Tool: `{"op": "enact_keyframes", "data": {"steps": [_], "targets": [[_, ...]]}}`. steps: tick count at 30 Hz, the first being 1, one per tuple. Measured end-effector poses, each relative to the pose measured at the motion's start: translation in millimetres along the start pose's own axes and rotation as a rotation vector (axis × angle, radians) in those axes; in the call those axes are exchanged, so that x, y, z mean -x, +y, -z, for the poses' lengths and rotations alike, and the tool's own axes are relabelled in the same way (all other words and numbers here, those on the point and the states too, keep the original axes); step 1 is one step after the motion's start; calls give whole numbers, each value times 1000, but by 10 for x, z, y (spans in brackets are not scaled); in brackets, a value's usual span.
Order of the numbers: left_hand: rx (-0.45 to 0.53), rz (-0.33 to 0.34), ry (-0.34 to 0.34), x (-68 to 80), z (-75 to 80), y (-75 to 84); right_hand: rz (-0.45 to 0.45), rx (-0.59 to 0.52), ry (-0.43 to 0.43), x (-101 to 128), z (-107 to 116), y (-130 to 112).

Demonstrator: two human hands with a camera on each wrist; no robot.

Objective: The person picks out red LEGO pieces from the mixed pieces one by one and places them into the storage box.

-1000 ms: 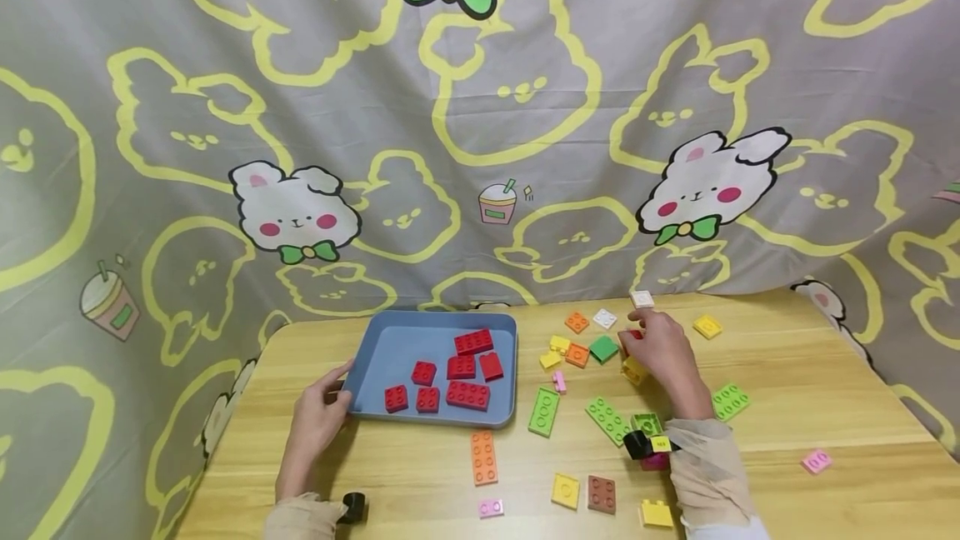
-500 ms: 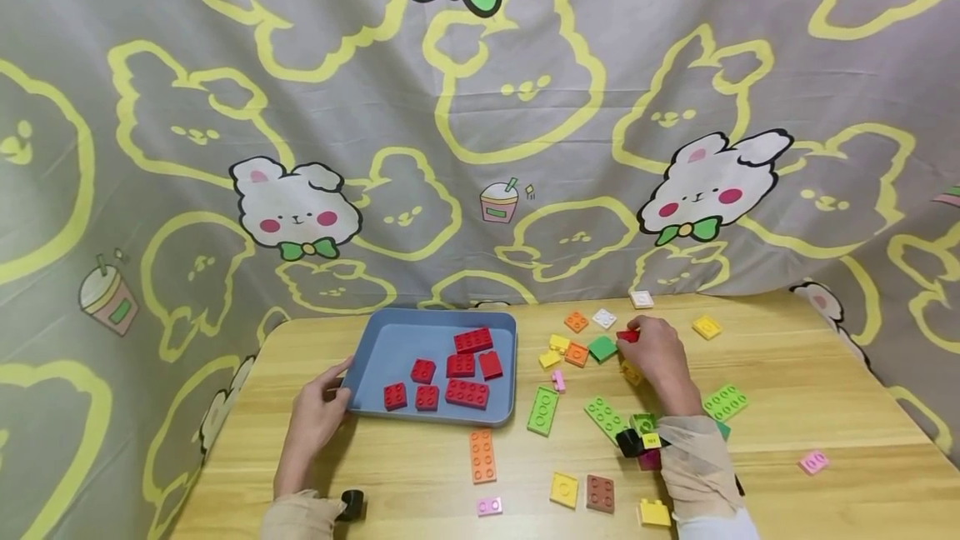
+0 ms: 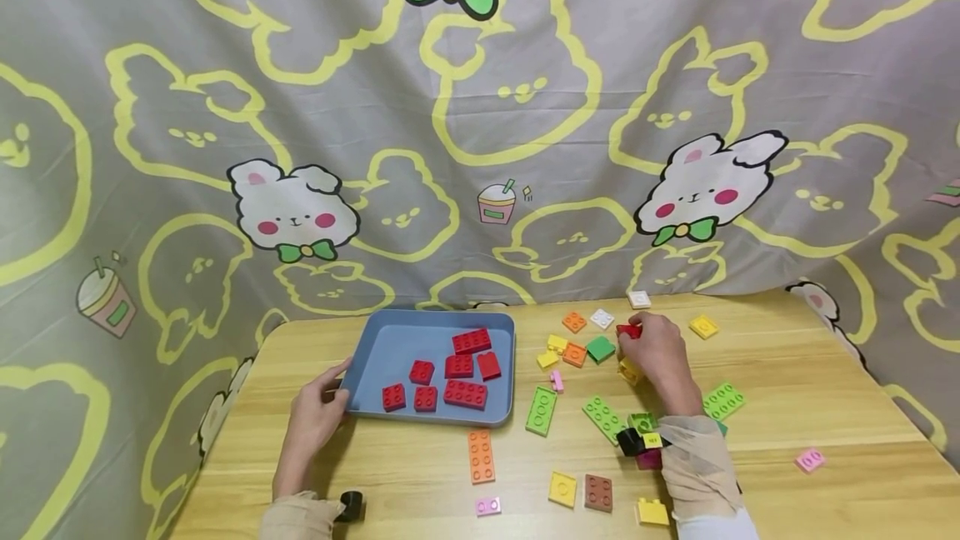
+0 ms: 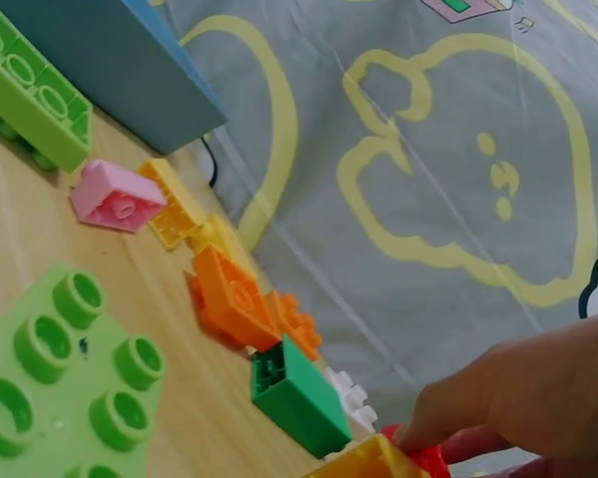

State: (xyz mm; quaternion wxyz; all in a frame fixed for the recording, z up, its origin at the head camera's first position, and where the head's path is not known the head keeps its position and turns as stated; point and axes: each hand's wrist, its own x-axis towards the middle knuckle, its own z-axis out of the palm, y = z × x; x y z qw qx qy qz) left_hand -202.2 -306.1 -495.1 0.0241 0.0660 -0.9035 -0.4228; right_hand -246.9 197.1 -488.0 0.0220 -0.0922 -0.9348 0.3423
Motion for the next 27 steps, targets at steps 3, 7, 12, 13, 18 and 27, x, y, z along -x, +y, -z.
{"op": "enact_keyframes", "data": {"steps": [3, 7, 12, 13, 18, 27], "targets": [[0, 0, 0, 5, 0, 1, 33, -5, 37, 19, 29, -36], [3, 1, -3, 8, -1, 4, 75, -11, 72, 40, 74, -120], [1, -5, -1, 6, 1, -3, 126, -9, 121, 88, 124, -246], [0, -7, -1, 6, 2, -6, 140, -7, 131, 99, 127, -269], [-3, -17, 1, 2, 12, -19, 201, -21, 145, 153, 119, -384], [4, -30, 23, -3, -2, -21, 299, -5, 141, 274, 77, -590]]}}
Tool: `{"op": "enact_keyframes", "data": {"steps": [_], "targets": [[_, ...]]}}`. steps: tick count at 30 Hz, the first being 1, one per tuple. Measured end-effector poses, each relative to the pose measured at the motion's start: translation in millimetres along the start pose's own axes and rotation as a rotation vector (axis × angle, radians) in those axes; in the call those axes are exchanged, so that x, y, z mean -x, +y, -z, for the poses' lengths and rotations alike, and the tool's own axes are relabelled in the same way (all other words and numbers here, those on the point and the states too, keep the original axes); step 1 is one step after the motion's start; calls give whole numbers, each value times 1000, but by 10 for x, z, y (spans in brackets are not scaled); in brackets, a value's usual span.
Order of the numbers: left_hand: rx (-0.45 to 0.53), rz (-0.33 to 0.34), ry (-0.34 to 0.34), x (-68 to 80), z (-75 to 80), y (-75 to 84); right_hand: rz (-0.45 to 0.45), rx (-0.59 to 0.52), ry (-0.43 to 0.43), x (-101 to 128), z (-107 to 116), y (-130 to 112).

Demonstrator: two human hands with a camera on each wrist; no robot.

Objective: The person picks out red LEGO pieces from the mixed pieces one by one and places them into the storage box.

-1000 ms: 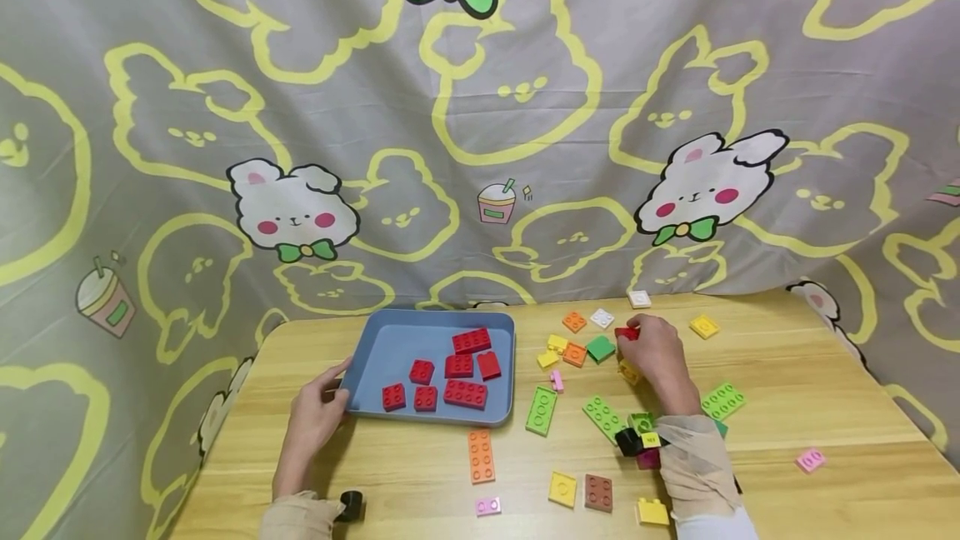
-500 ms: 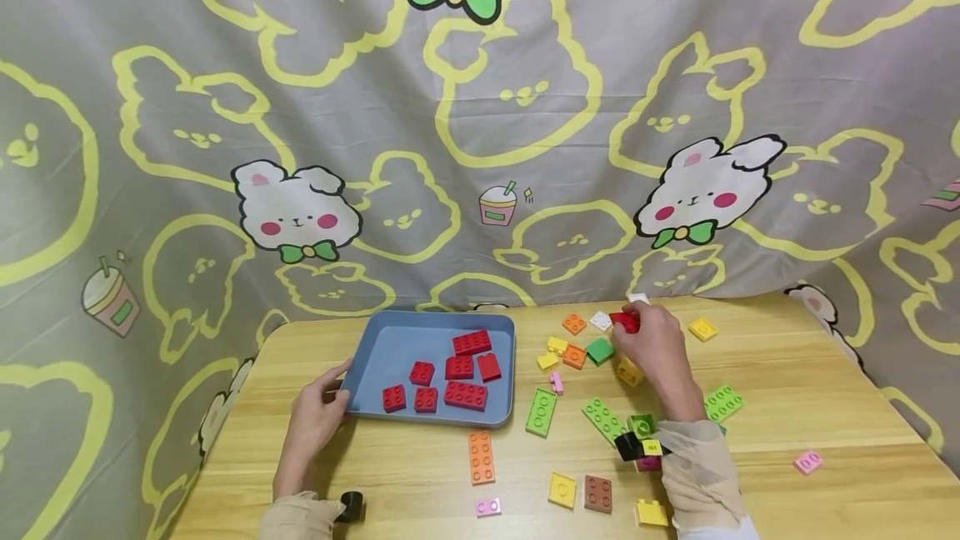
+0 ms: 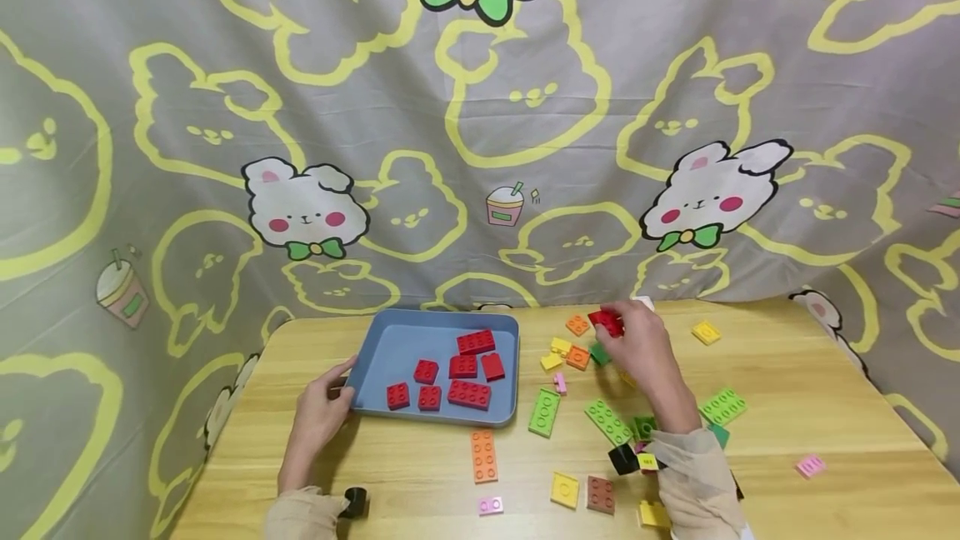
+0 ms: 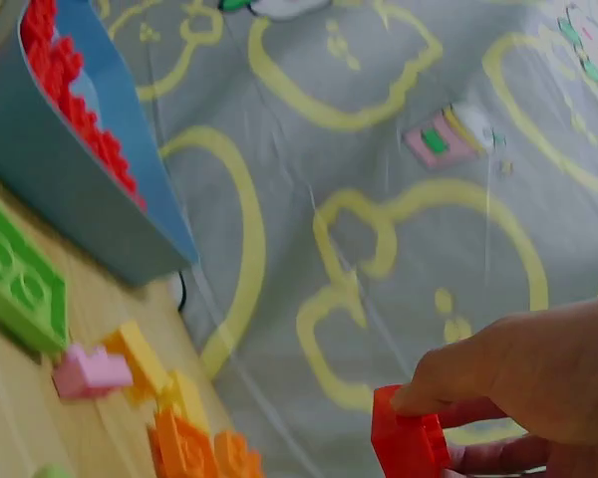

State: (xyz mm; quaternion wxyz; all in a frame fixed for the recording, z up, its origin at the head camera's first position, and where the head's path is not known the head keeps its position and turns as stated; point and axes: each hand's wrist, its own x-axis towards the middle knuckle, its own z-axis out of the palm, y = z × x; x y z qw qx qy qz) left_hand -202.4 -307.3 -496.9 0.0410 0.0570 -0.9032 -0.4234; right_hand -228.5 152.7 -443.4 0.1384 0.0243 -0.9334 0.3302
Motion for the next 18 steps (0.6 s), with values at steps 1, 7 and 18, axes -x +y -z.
{"op": "enact_keyframes", "data": {"steps": [1, 7, 18], "targets": [[5, 1, 1, 0, 5, -2, 31, 5, 7, -1, -20, -49], [21, 14, 1, -12, 5, -6, 166, 8, 8, -20, -155, -367], [11, 23, -1, -5, 10, -3, 356, 18, -49, -130, -394, -717]]}}
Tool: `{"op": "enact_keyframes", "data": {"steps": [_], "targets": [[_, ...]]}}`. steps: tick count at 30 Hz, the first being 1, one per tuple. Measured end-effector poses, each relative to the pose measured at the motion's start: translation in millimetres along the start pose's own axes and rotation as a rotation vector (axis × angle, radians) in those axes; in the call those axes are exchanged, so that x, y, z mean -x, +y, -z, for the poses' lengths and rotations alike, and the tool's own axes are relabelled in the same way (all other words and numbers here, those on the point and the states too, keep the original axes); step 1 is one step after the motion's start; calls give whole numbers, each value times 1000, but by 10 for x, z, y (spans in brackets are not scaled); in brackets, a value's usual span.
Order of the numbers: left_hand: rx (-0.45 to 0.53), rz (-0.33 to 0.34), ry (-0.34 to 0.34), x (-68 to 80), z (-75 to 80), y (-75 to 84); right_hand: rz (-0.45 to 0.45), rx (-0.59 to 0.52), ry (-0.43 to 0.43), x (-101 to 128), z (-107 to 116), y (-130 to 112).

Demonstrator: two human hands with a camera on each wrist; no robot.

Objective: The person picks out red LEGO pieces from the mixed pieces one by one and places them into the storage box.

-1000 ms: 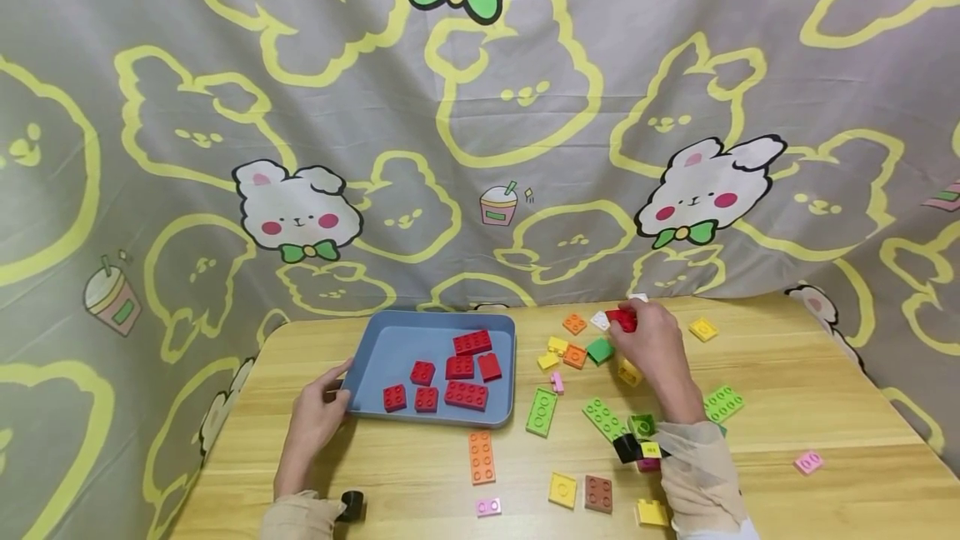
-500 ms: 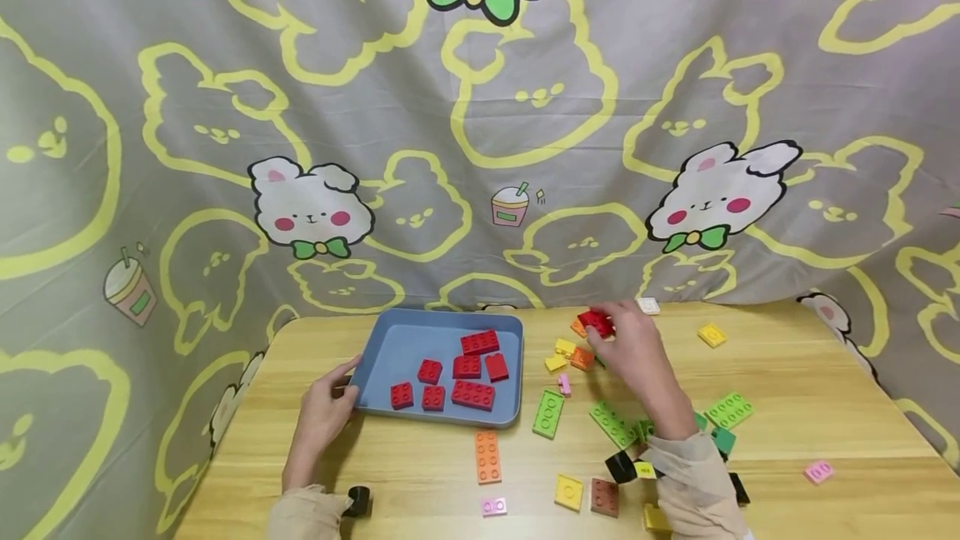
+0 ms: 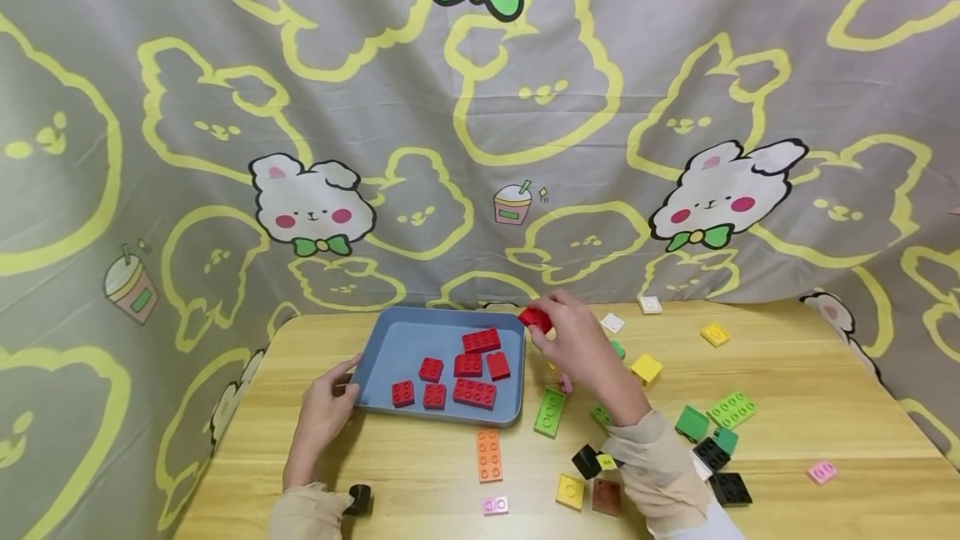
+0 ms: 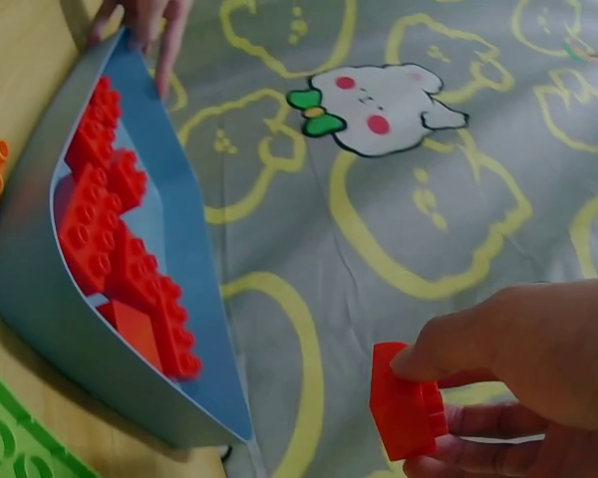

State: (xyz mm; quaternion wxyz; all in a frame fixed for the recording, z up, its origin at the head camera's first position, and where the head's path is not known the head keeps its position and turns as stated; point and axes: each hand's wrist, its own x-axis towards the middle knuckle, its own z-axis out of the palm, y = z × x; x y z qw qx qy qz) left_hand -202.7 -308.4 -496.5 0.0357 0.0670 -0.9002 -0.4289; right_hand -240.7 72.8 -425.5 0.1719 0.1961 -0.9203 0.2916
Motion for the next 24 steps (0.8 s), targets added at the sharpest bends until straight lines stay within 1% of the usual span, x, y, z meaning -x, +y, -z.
{"op": "enact_keyframes", "data": {"steps": [5, 10, 16, 19, 24], "targets": [[-5, 6, -4, 0, 2, 11, 41, 10, -48, -71, -71, -109], [8, 3, 1, 0, 1, -2, 50, 17, -104, -146, -153, -223], [7, 4, -2, 17, 10, -24, 106, 11, -134, -232, -317, -306], [5, 12, -3, 21, 10, -31, 131, 18, -165, -278, -407, -340], [-3, -13, 9, -8, 0, -32, 166, 11, -199, -376, -535, -393]]}}
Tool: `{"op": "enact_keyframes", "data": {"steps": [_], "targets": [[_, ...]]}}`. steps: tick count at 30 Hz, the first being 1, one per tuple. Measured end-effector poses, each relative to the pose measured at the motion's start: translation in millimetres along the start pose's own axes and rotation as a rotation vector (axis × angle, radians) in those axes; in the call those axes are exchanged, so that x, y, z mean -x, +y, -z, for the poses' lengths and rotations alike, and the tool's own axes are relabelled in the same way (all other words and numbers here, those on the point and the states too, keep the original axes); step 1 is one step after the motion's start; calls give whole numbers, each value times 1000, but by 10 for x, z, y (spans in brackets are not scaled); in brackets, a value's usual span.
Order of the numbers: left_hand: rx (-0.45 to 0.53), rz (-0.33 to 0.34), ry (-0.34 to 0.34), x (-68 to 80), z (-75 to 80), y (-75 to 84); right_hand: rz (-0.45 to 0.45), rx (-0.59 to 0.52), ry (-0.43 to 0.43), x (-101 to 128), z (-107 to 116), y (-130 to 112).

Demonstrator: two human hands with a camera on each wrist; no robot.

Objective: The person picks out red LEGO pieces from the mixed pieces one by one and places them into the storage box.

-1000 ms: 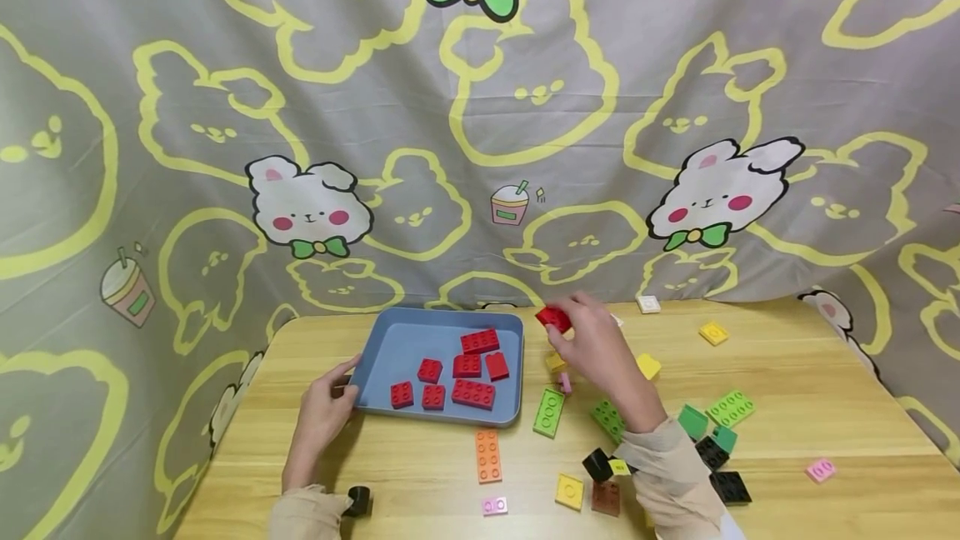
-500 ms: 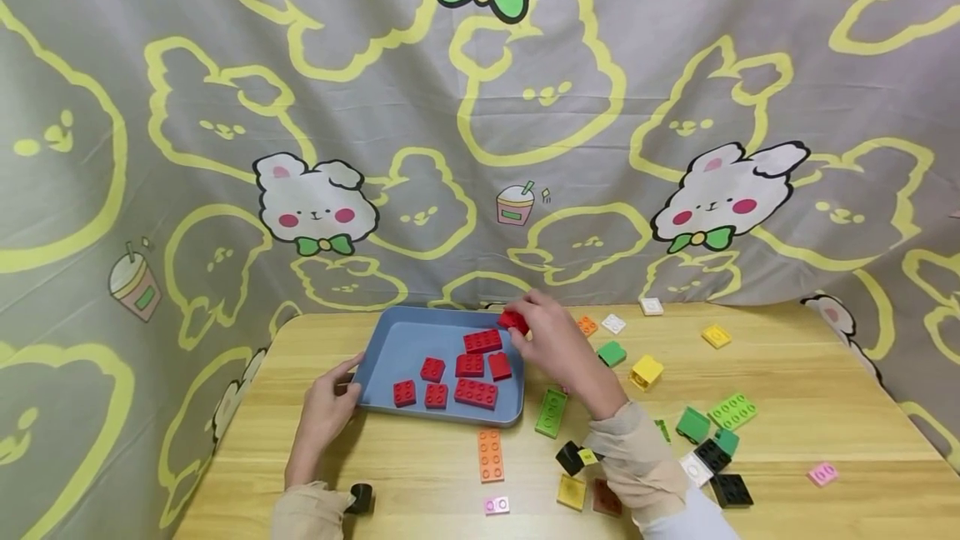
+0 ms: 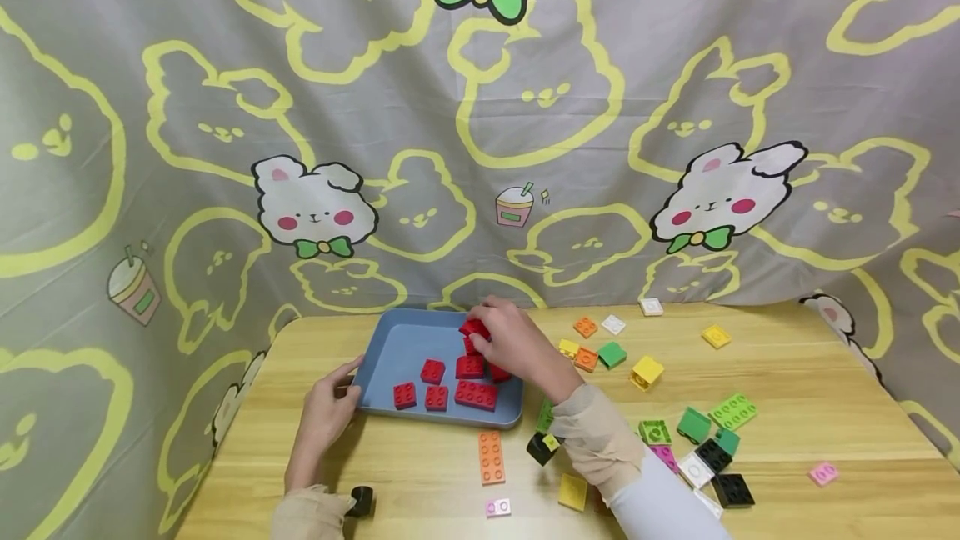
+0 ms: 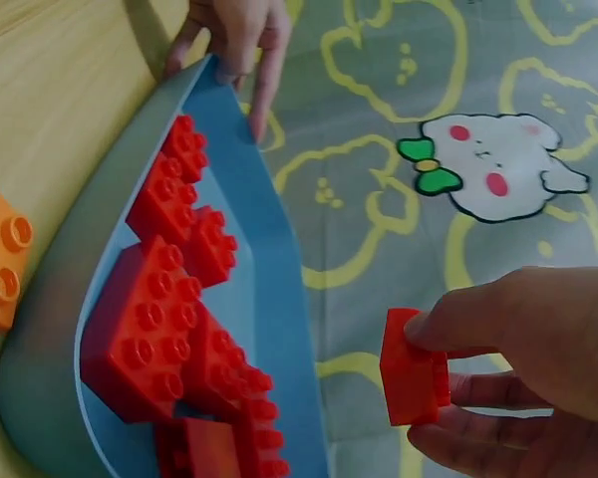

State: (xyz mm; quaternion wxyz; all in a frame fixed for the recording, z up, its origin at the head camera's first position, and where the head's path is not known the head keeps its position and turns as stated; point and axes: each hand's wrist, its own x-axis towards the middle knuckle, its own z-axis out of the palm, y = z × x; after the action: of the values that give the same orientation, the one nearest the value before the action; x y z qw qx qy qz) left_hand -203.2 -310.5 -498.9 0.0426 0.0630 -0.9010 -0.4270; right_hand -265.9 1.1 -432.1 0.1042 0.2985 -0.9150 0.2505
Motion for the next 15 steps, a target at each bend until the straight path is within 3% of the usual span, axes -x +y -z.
{"op": "enact_keyframes", "data": {"steps": [15], "targets": [[-1, 18, -4, -4, -9, 23, 52, 61, -175, -309, -324, -9]]}}
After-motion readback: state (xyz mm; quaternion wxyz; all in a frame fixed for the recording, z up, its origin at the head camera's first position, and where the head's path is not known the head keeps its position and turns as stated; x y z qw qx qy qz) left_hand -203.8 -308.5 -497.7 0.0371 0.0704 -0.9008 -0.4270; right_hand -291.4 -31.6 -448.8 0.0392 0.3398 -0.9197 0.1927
